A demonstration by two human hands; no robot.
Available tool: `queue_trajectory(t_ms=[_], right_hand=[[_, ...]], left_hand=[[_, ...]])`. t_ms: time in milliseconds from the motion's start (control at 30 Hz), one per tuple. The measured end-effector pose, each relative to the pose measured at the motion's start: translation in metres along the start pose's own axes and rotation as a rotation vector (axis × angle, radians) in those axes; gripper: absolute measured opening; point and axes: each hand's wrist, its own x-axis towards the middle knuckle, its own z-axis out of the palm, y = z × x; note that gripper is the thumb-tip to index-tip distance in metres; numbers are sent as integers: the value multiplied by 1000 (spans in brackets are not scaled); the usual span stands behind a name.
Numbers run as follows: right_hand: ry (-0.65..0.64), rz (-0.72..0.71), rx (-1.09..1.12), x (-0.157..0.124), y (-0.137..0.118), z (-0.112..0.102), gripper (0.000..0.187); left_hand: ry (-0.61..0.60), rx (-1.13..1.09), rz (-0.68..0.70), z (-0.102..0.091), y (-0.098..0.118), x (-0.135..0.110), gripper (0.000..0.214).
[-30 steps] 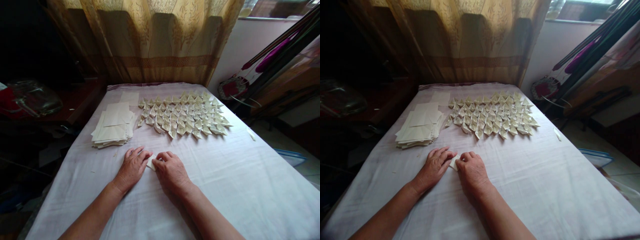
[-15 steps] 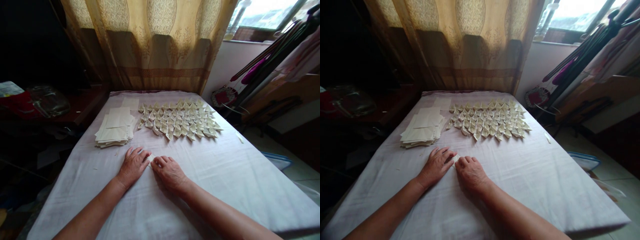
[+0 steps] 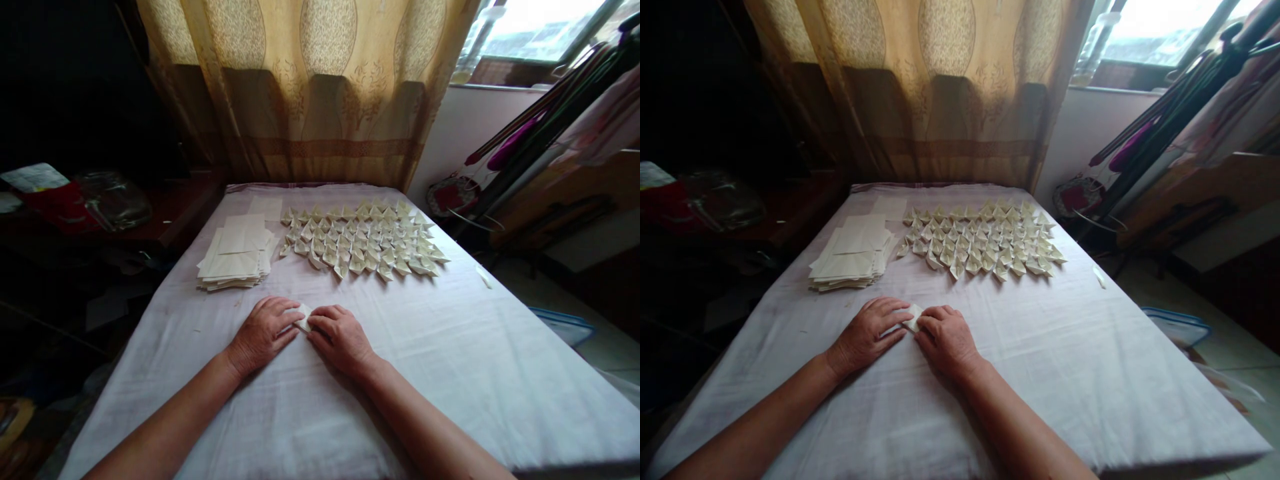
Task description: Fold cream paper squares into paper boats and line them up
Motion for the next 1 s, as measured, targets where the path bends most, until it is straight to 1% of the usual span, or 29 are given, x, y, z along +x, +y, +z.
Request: queue_trajectory(t_ms=[67,167,333,433,567,733,800,1000], right_hand=[[6,-4,-8,1,-1,0,11],[3,-35,-26,2,-2,0,12],[15,-59,-58,4,-1,-2,16],[-5,-68,-54,5,3,-3,15],[9,-3,-53,7,11,-4,10],[-14,57,-92,15,13,-2,14],[-13,72,-122,17,11,-1,16],[55,124,-160,19,5,4,18]], left_hand=[[31,44,43,3,8,2,17],[14,67,37,6,12,6,12],[11,72,9,8,8,8,17],[2,108,-19,9,6,8,22],[9,80,-67,12,6,8,23],[44,83,-146,13,6,9,20],[28,106,-179,13,7,10,19],[-14,110,-298,12,12,12,13]])
